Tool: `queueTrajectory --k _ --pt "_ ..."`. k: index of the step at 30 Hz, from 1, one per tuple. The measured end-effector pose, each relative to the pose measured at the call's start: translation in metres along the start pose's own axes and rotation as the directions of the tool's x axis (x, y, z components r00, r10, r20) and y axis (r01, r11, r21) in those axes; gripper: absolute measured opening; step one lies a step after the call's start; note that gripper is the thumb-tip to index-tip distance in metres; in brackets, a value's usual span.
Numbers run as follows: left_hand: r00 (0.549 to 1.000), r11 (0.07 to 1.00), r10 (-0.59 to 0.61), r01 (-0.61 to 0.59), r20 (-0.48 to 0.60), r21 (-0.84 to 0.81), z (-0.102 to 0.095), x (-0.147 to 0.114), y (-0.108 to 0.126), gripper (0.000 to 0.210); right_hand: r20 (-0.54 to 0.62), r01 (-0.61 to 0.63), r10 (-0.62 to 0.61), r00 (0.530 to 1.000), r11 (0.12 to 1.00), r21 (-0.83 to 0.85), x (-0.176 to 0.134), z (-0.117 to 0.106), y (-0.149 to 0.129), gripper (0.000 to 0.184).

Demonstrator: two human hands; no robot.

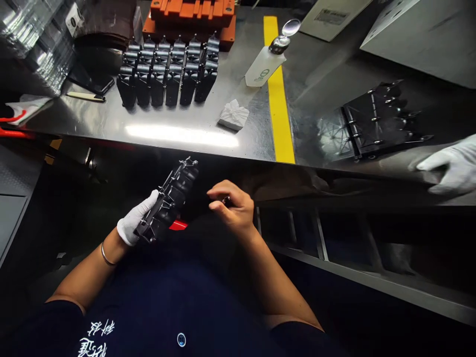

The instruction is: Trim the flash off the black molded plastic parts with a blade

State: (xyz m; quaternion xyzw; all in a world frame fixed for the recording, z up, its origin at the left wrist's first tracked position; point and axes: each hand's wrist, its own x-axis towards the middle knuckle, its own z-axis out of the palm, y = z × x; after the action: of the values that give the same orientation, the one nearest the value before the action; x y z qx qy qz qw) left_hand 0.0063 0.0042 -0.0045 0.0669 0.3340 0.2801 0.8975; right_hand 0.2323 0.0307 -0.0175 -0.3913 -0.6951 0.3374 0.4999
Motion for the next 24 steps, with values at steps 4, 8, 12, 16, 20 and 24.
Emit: queueTrajectory --k 4,8,12,16,20,24 --pt "0.946 0.961 -0.239 0.198 0.22 0.194 -0.006 0.001 0.0 0.071 0.092 -0.266 0.252 0.963 0.941 0.208 0.006 -0.009 0.009 0.072" --pt "0.942 0.919 -0.264 0.18 0.209 0.35 -0.024 -0.002 0.001 0.057 0.184 -0.394 0.354 0.917 0.879 0.27 0.003 -0.018 0.012 0.063" --pt "0.963 0.934 0.26 -0.268 0.065 0.236 -0.026 -0.005 0.012 0.023 -0.132 -0.427 0.479 0.868 0.855 0.294 -0.004 -0.01 0.015 0.054" --pt "0.852 0.847 0.516 -0.491 -0.088 0.203 -0.006 0.001 0.01 0.036 -0.15 -0.454 0.523 0.839 0.825 0.337 -0.007 0.02 0.006 0.048" --pt "0.849 0.867 0.497 -0.491 -0.179 0.083 0.006 0.008 -0.001 0.028 0.114 -0.492 0.489 0.865 0.778 0.392 -0.005 0.036 -0.009 0.042" --pt "0.9 0.905 0.413 -0.422 -0.142 -0.043 0.004 0.012 -0.005 0.017 0.098 -0.49 0.487 0.868 0.807 0.33 0.001 0.029 -0.011 0.029"
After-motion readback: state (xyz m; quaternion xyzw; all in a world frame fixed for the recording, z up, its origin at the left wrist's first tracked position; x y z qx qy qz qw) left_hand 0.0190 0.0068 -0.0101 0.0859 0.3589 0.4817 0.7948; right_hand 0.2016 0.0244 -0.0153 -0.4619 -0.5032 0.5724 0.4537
